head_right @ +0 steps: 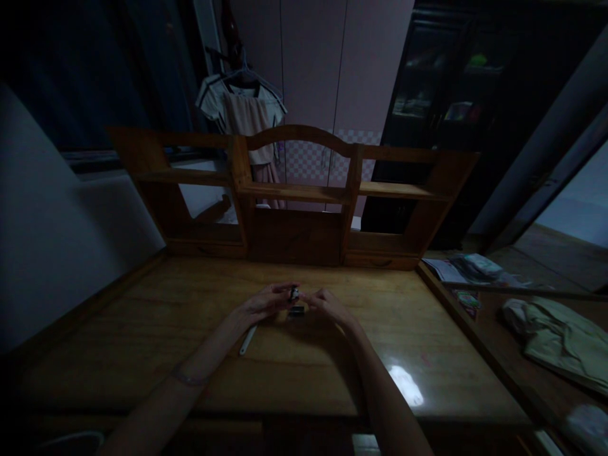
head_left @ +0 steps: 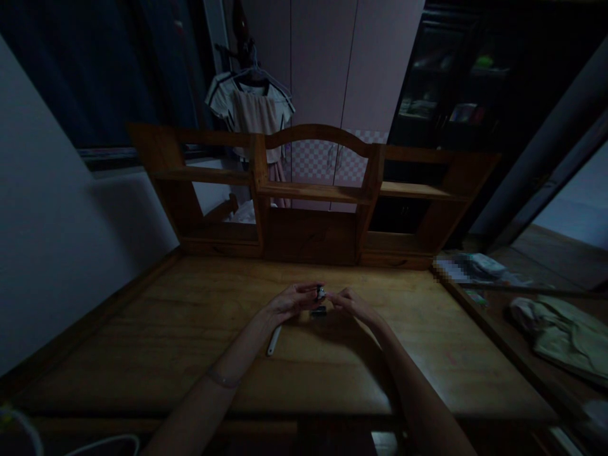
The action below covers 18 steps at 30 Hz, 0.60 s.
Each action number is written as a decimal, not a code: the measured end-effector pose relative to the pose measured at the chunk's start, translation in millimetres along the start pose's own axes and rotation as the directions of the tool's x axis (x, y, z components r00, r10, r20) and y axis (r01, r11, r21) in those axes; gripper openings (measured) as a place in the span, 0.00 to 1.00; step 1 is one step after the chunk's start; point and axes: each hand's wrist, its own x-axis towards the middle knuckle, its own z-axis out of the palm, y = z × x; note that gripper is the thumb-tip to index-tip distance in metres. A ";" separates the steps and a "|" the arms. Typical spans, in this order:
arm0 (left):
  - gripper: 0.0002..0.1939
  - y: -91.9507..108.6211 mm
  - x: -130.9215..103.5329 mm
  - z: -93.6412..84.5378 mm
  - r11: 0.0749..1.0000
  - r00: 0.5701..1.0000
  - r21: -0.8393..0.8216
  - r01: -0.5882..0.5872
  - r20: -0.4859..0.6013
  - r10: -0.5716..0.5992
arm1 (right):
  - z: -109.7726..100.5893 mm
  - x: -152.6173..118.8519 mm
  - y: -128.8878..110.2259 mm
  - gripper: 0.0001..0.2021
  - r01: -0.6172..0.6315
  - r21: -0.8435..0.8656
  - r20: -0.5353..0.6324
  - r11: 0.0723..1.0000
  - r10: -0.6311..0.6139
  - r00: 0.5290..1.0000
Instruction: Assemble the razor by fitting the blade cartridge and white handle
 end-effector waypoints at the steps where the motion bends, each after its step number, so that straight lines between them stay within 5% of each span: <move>1: 0.24 -0.2 0.3 -0.6 1.000 1.000 0.008 0.004 -0.004 -0.004 | 0.0 -0.3 -0.6 0.27 0.002 -0.002 0.000 1.000 -0.002 1.000; 18: 0.28 0.2 1.4 -5.4 0.989 0.999 0.142 0.039 -0.014 -0.037 | -2.5 -1.6 0.8 0.27 -0.023 0.000 0.080 1.000 0.023 0.997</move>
